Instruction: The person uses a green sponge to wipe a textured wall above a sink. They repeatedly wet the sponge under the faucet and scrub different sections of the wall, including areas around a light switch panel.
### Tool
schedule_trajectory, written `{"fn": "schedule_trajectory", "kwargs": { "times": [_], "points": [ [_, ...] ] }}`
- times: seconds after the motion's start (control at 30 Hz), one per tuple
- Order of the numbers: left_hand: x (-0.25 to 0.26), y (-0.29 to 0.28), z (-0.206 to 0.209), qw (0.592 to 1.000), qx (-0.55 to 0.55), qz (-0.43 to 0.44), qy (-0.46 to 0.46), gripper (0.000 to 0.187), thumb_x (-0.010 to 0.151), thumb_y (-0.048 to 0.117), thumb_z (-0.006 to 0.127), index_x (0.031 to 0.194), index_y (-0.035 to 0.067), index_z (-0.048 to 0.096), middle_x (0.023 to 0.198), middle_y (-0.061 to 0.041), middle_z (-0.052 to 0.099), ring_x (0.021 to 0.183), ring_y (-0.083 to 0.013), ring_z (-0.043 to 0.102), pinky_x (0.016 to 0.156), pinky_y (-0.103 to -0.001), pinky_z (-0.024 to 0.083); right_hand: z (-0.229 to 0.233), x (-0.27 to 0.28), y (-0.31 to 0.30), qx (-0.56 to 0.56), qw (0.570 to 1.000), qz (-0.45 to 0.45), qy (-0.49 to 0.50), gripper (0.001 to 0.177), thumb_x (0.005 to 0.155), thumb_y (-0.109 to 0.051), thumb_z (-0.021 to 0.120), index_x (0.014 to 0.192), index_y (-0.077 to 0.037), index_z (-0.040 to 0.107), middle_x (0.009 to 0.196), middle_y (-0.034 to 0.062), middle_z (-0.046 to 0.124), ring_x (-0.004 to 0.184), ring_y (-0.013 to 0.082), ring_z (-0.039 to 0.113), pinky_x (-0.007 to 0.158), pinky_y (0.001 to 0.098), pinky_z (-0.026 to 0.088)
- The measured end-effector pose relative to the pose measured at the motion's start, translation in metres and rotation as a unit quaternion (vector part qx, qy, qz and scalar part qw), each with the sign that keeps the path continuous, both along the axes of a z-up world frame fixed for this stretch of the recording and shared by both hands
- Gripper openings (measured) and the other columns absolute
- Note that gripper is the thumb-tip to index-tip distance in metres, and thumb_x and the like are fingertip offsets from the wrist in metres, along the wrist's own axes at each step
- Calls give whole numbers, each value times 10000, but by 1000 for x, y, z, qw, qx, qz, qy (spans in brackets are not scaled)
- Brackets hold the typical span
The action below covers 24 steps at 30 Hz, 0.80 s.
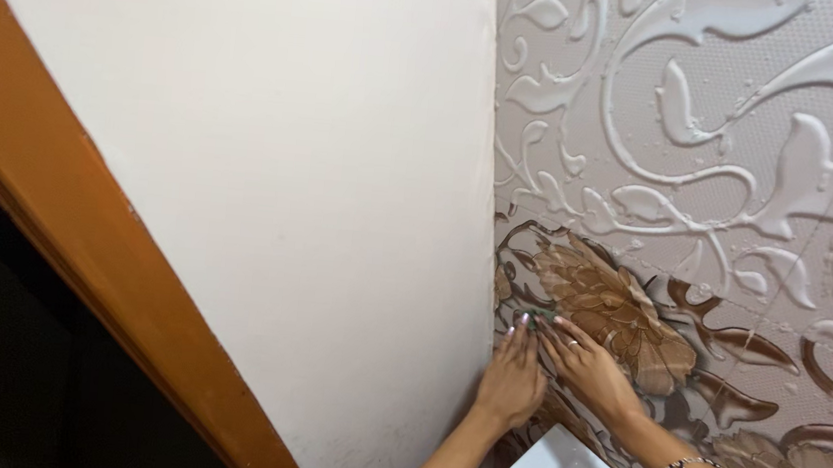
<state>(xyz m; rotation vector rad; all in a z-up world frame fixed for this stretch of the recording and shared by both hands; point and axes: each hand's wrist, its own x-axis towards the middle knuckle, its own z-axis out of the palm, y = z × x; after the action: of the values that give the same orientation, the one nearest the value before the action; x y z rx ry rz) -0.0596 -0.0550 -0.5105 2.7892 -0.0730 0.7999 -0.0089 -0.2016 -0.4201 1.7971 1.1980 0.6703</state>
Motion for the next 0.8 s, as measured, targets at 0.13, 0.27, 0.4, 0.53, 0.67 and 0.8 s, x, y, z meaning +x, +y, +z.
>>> {"fn": "schedule_trajectory", "kwargs": {
  "times": [0.13,0.27,0.4,0.53,0.67,0.8],
  "points": [
    [-4,-20,-25,999,-21,-25,3,689,992,267,365,1509,-184,296,1632,-313,271,1596,-358,127,1291,-444,87,-22,1,-19,15,999,33,18,667,975,-263,442,1520,83,272,1611,217,278,1479,275,268,1227,464,73],
    [-12,-42,-49,998,-32,-49,-6,729,960,271,402,1517,-187,302,1632,-309,301,1603,-371,130,1301,-458,82,-40,8,-36,46,993,103,36,577,890,-211,534,1376,97,487,1374,242,585,1316,265,530,1204,448,185],
    [-19,-72,-58,997,-51,-50,-3,743,931,278,436,1516,-161,304,1610,-288,314,1593,-386,112,1270,-525,22,-49,8,-58,49,990,101,88,418,869,-154,575,1212,83,601,1107,191,726,1104,235,667,1180,430,270],
    [-41,-99,-47,995,-85,-53,-17,675,951,262,457,1501,-121,379,1537,-244,450,1585,-381,136,1235,-629,-54,-49,-2,-78,101,979,51,168,283,877,-122,582,1129,-6,638,1020,135,738,1035,217,692,1205,433,275],
    [-69,-119,-21,984,-172,-33,39,581,911,214,593,1388,-107,508,1356,-219,621,1588,-320,233,1251,-630,-45,-35,-16,-100,193,950,18,243,355,806,-96,619,1155,-108,685,1048,114,743,1074,229,692,1180,417,365],
    [-86,-136,-11,958,-275,-32,-73,481,882,177,726,1298,-40,622,1291,-202,661,1481,-355,351,1226,-574,102,-17,-38,-127,356,861,23,361,401,794,-58,638,1176,-138,729,1118,107,758,1087,314,701,938,425,548]
  ]
}}
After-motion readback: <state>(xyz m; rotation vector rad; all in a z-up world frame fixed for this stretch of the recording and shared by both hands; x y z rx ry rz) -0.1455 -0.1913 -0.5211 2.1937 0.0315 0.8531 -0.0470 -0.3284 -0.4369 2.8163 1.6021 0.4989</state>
